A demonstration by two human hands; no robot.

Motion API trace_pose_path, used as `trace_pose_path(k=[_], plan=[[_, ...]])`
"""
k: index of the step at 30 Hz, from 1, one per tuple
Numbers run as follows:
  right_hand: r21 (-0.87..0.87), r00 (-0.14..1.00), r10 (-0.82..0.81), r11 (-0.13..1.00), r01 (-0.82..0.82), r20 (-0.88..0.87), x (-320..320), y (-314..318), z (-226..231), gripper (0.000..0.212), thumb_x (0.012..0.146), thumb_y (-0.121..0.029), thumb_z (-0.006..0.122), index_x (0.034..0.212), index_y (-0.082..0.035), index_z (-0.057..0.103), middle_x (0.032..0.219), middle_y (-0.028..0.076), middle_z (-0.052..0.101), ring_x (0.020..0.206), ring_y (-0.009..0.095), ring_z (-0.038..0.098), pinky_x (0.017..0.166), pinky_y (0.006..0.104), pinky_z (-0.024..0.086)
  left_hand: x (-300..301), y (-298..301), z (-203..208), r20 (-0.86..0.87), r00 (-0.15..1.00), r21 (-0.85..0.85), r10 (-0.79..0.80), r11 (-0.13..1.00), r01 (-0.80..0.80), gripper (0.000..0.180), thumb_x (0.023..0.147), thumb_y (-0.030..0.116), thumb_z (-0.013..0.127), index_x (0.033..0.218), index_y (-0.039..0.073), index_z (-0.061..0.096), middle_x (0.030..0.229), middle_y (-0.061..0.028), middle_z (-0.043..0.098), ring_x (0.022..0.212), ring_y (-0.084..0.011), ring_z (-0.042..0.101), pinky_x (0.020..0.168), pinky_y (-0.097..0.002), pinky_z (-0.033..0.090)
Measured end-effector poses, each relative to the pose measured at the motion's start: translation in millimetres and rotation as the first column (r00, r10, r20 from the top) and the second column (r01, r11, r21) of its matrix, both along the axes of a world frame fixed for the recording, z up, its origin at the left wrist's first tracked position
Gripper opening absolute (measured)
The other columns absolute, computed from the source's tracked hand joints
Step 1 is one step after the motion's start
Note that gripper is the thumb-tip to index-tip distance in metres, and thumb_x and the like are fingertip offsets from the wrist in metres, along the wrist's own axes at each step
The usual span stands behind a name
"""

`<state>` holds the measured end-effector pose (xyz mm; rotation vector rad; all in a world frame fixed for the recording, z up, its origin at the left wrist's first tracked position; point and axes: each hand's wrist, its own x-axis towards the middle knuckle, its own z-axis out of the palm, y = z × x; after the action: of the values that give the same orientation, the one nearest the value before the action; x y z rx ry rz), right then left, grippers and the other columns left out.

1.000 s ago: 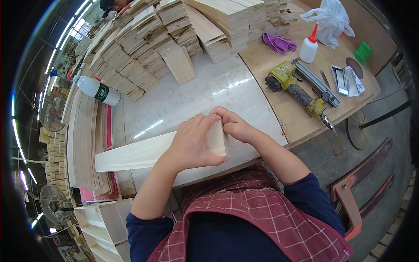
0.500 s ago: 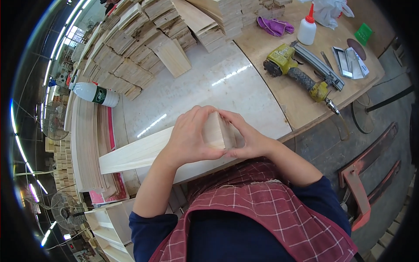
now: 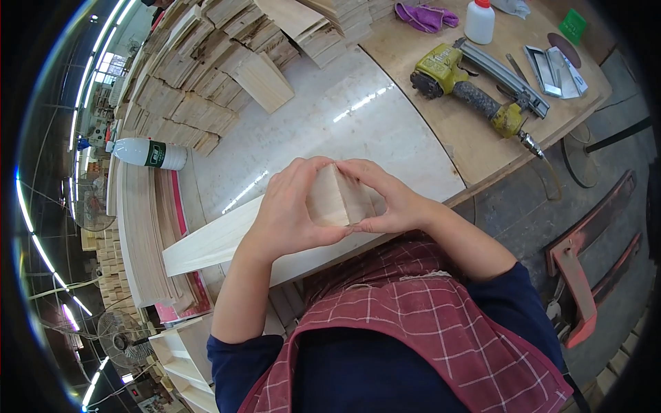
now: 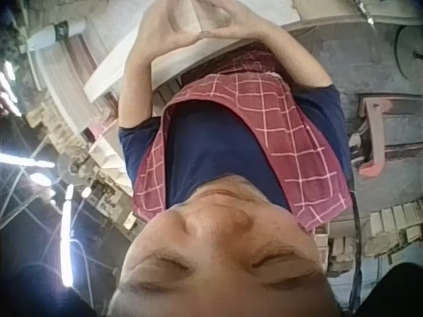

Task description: Apply glue and use a pneumatic nail gun to assemble wooden box components at a workbench.

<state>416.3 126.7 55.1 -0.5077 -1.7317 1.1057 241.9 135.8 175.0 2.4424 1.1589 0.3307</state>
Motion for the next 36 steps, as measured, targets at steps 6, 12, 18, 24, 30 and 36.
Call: trace_pose_path(k=[6,12,18,24,30,36], plan=[[0.007,1.0,-0.009,1.0,0.009,-0.025,-0.6,0.6,-1.2,0.083,0.06,-0.018,0.073,0.13,-0.004,0.031,0.125,0.014,0.039,0.115,0.029,0.037,0.098,0.0373,0.03,0.3,0.5,-4.8,0.041,0.999,0.012,0.004,1.0,-0.005,0.071,0.047,0.031,0.075,0.107,0.003,0.048,0.094,-0.0123,0.053,0.086,-0.0293,0.052,0.074,-0.0361,0.04],[0.006,0.999,-0.029,1.0,0.029,-0.017,0.0,0.7,-1.6,0.083,0.059,-0.018,0.074,0.13,-0.004,0.032,0.125,0.014,0.04,0.115,0.029,0.038,0.098,0.0369,0.031,2.3,1.2,-4.8,0.051,0.999,-0.006,0.014,1.0,-0.014,0.07,0.047,0.029,0.075,0.106,0.004,0.048,0.093,-0.0122,0.053,0.085,-0.0293,0.052,0.073,-0.0364,0.04],[0.005,0.999,-0.035,0.999,0.035,-0.021,-0.6,0.9,-1.4,0.083,0.059,-0.018,0.074,0.129,-0.005,0.033,0.124,0.013,0.041,0.114,0.029,0.039,0.097,0.0368,0.031,2.0,-0.4,-6.9,0.036,0.999,0.03,0.017,0.999,-0.018,0.07,0.047,0.03,0.074,0.106,0.004,0.047,0.093,-0.012,0.053,0.086,-0.0292,0.052,0.073,-0.0363,0.039],[0.002,0.999,-0.027,1.0,0.027,-0.032,0.2,1.6,-0.5,0.082,0.058,-0.018,0.074,0.129,-0.004,0.034,0.124,0.013,0.041,0.114,0.029,0.039,0.097,0.0368,0.032,1.8,-0.6,-7.9,0.028,0.999,0.043,0.02,0.999,-0.021,0.071,0.047,0.031,0.073,0.107,0.004,0.047,0.094,-0.0114,0.052,0.086,-0.0288,0.051,0.072,-0.036,0.038],[0.006,0.999,-0.033,0.999,0.034,-0.025,-0.5,0.9,-0.8,0.082,0.058,-0.018,0.074,0.129,-0.004,0.034,0.123,0.013,0.042,0.114,0.028,0.039,0.097,0.0367,0.031,0.3,0.2,-10.2,0.03,0.999,0.031,0.019,0.999,-0.02,0.07,0.046,0.031,0.072,0.106,0.005,0.046,0.095,-0.011,0.052,0.087,-0.0284,0.051,0.073,-0.0358,0.037],[-0.022,0.999,-0.025,0.999,0.025,-0.024,-0.7,-0.9,-7.1,0.088,0.059,-0.022,0.074,0.131,-0.002,0.028,0.124,0.016,0.04,0.114,0.03,0.038,0.097,0.0373,0.031,0.4,-1.6,-7.9,0.025,0.999,0.016,0.031,0.999,-0.031,0.07,0.046,0.032,0.072,0.106,0.005,0.046,0.095,-0.0112,0.051,0.087,-0.0287,0.051,0.074,-0.0355,0.037]])
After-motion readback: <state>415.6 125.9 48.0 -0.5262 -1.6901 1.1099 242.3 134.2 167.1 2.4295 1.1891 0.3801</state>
